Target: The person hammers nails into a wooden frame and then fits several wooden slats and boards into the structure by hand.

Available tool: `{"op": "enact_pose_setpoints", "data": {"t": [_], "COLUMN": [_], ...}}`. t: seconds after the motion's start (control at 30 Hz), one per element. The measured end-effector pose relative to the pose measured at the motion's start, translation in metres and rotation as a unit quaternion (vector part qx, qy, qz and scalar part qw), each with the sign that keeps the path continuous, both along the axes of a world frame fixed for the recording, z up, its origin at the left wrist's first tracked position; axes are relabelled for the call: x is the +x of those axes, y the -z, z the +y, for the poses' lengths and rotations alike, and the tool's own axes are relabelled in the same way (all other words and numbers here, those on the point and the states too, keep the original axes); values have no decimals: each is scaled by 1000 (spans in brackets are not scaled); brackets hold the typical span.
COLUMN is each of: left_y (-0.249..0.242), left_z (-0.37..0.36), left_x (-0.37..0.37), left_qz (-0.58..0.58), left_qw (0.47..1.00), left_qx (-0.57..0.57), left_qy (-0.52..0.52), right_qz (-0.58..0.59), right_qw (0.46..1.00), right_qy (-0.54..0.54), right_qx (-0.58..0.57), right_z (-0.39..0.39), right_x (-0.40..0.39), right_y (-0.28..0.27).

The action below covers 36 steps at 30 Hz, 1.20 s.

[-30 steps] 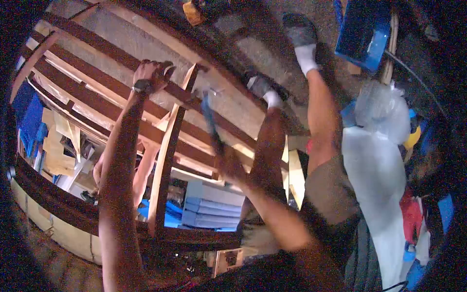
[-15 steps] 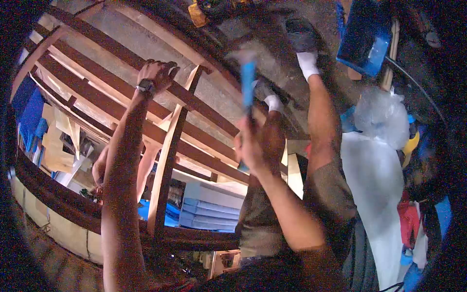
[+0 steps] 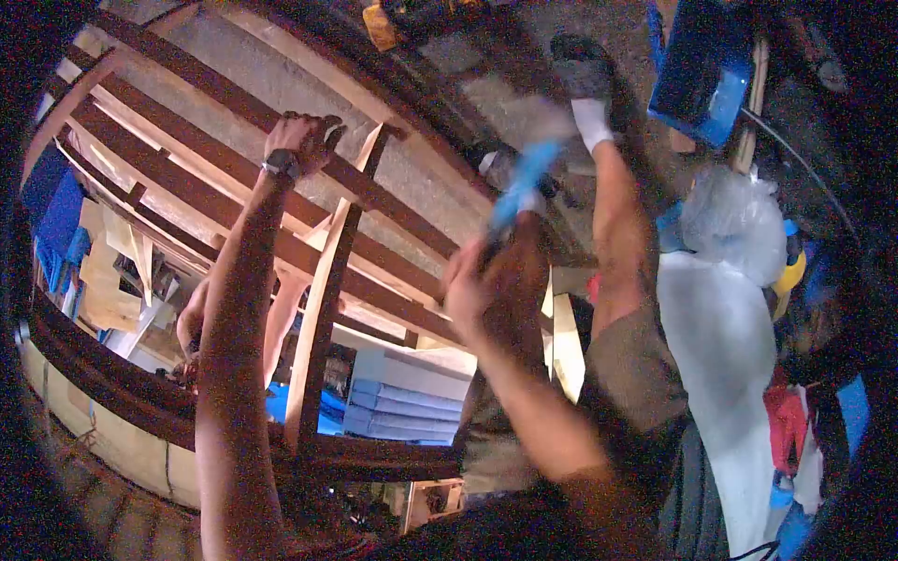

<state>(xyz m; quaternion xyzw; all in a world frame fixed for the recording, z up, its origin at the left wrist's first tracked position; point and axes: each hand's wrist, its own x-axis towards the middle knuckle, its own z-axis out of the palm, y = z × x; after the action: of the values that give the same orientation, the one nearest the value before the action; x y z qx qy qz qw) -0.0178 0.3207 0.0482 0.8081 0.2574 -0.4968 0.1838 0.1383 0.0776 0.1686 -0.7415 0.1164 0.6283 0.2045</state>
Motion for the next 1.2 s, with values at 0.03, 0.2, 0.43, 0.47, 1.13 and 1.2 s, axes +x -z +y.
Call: {"op": "enact_pose_setpoints", "data": {"t": [0.03,0.2,0.43,0.47,1.13,1.2], "left_y": [5,-4,-4,9,0,9], "left_z": [0,-2,-3,-5,2,-6], "left_x": [-5,2,-2,-13,0,-13], "left_qz": [-17,-21,-49,-75,-69,-97], "left_qw": [1000,1000,998,997,997,995], "left_qx": [3,17,26,18,30,27], "left_qy": [-4,-6,-14,-10,-21,-5], "right_qz": [10,112,188,234,-181,60], "right_qw": [999,993,938,945,971,996], "right_qy": [-39,26,207,131,-143,-59], "right_qx": [-2,-31,-206,-185,59,-38], "right_z": [1,-19,55,45,4,-6], "right_x": [-1,0,16,14,-4,-5], "right_y": [3,14,-31,-30,-16,-9]}}
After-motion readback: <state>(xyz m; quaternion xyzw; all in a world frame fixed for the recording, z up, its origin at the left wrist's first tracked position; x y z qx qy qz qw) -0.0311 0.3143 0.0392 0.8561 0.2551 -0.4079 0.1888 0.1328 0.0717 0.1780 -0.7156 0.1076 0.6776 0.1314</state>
